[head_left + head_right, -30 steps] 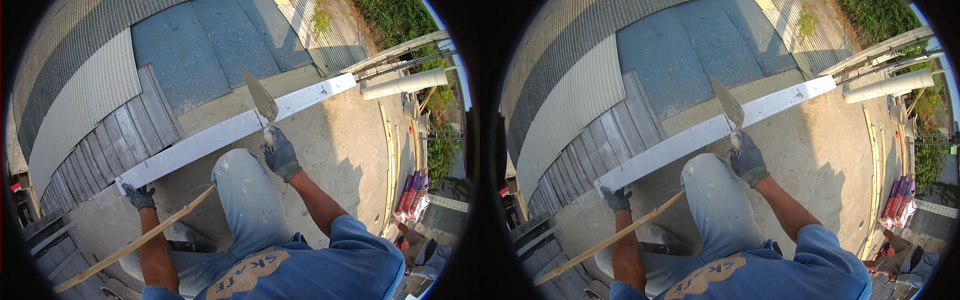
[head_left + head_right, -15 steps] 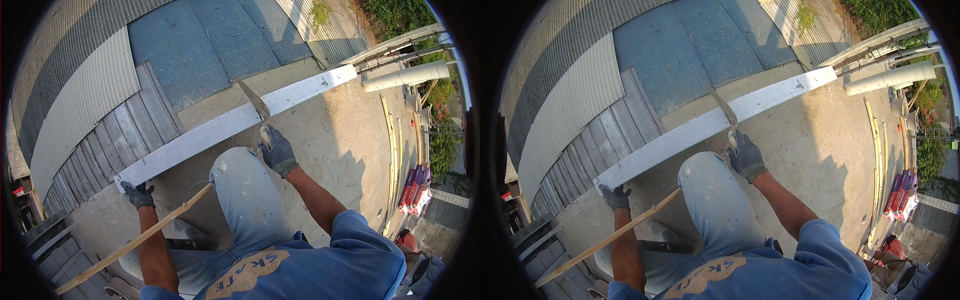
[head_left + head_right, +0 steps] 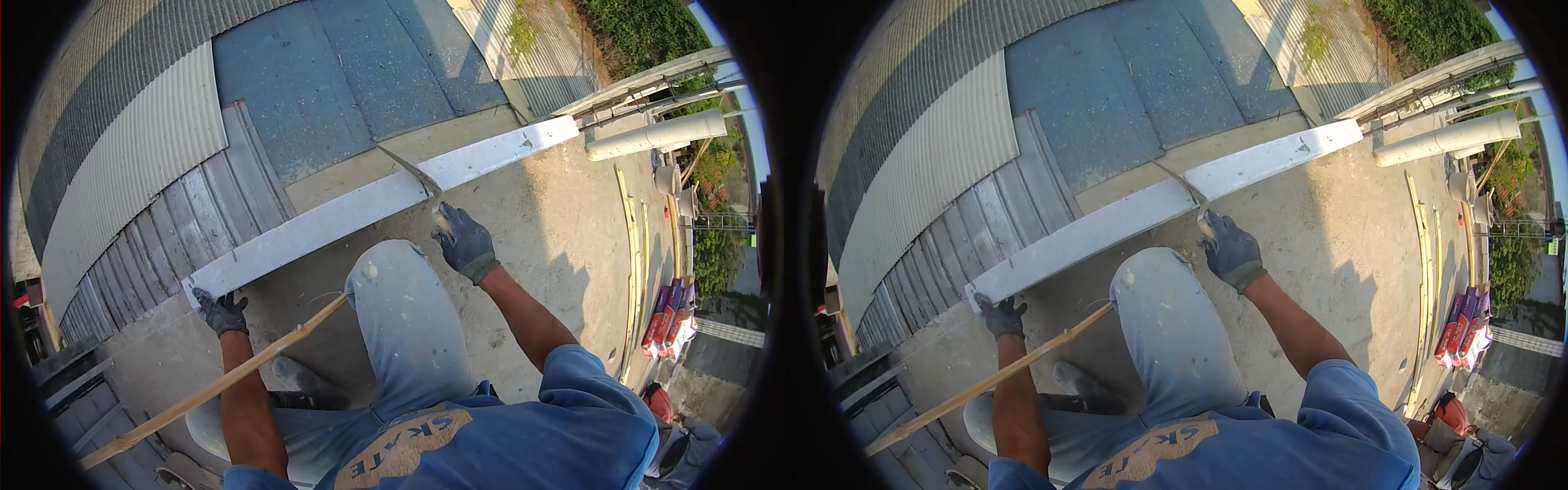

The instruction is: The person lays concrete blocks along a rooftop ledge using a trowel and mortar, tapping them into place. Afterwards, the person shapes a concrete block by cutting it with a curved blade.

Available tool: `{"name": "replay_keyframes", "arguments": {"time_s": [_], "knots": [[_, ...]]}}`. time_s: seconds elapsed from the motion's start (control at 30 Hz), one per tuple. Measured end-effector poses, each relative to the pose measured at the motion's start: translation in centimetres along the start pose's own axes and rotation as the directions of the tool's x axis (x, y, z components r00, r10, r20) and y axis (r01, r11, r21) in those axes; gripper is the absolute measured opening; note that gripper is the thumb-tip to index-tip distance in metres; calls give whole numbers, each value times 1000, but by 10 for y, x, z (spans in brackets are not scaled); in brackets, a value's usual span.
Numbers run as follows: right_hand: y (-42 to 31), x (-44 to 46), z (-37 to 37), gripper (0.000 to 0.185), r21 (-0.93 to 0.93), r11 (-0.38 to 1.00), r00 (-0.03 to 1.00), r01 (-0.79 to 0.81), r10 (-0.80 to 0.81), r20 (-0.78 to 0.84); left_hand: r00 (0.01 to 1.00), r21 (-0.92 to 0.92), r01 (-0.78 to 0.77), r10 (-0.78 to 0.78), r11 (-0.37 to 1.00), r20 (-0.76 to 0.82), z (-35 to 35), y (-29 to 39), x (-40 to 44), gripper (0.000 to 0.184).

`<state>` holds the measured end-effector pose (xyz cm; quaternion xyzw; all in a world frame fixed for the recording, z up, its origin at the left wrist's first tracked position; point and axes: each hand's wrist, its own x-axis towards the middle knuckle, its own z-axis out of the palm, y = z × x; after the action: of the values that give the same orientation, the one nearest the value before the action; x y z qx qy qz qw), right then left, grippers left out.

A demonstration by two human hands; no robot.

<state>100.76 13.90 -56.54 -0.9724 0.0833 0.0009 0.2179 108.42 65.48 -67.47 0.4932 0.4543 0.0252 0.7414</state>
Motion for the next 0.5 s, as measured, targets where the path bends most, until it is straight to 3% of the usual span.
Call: {"name": "replay_keyframes", "arguments": {"time_s": [0.17,0.3,0.4,0.47,0.5], "knots": [[10,-4,2,49,-94,996,993,-2,13,115,1000,27,20,-20,999,5,-5,0,5,82],[15,-4,1,48,74,995,993,73,-66,-95,999,4,45,-45,999,-29,7,10,-15,87],[19,-11,-1,47,132,985,963,108,-71,-259,986,9,40,-38,999,-160,44,24,-67,91],[22,-19,-4,47,124,987,943,106,-60,-328,929,-201,319,-348,926,-128,55,26,-78,95],[21,-24,-5,46,196,981,937,8,62,-344,928,-201,322,-351,925,-128,56,25,-81,95]]}}
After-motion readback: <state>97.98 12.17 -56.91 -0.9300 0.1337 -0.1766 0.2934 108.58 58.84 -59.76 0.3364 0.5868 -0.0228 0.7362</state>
